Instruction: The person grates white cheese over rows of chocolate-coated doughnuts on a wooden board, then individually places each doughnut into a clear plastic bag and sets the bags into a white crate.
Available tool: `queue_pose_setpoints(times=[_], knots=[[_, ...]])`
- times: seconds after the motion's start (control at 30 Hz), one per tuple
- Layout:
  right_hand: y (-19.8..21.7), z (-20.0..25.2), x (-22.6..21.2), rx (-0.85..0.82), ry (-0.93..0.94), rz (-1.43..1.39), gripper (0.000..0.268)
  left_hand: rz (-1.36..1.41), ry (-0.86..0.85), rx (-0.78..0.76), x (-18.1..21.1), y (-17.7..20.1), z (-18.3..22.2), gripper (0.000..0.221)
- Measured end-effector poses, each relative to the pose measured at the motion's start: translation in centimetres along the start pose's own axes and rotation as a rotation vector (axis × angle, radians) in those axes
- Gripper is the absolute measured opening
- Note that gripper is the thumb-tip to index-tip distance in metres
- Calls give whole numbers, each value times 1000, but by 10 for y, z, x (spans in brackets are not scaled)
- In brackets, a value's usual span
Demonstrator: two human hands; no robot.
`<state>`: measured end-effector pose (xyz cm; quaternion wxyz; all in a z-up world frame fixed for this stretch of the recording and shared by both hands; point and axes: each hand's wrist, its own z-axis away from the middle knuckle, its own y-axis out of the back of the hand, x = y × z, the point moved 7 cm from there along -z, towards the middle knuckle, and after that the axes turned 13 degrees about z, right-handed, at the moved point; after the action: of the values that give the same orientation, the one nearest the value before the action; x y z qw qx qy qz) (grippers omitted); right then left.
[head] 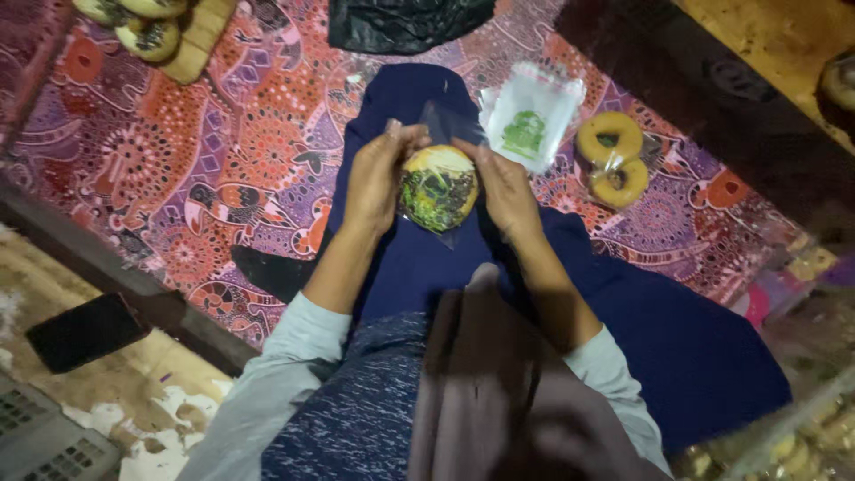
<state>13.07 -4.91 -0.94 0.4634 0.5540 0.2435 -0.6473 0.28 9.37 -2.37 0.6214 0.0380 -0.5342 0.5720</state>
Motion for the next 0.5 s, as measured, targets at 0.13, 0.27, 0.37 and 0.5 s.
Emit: queue_pose_setpoints(times=[0.13, 0.27, 0.37, 0.5], knots=[[16, -9, -73, 204, 363, 392, 40, -316, -239, -69, 23, -22, -4, 14], [49, -8, -117, 535, 548, 542, 22, -207, -565, -200, 53, -62, 4, 12], [47, -8, -126, 623, 567, 519, 24, -542, -829, -200, 65, -69, 31, 20], [5, 0, -81, 441, 497, 536, 17, -697, -487, 81, 35, -20, 37, 24]])
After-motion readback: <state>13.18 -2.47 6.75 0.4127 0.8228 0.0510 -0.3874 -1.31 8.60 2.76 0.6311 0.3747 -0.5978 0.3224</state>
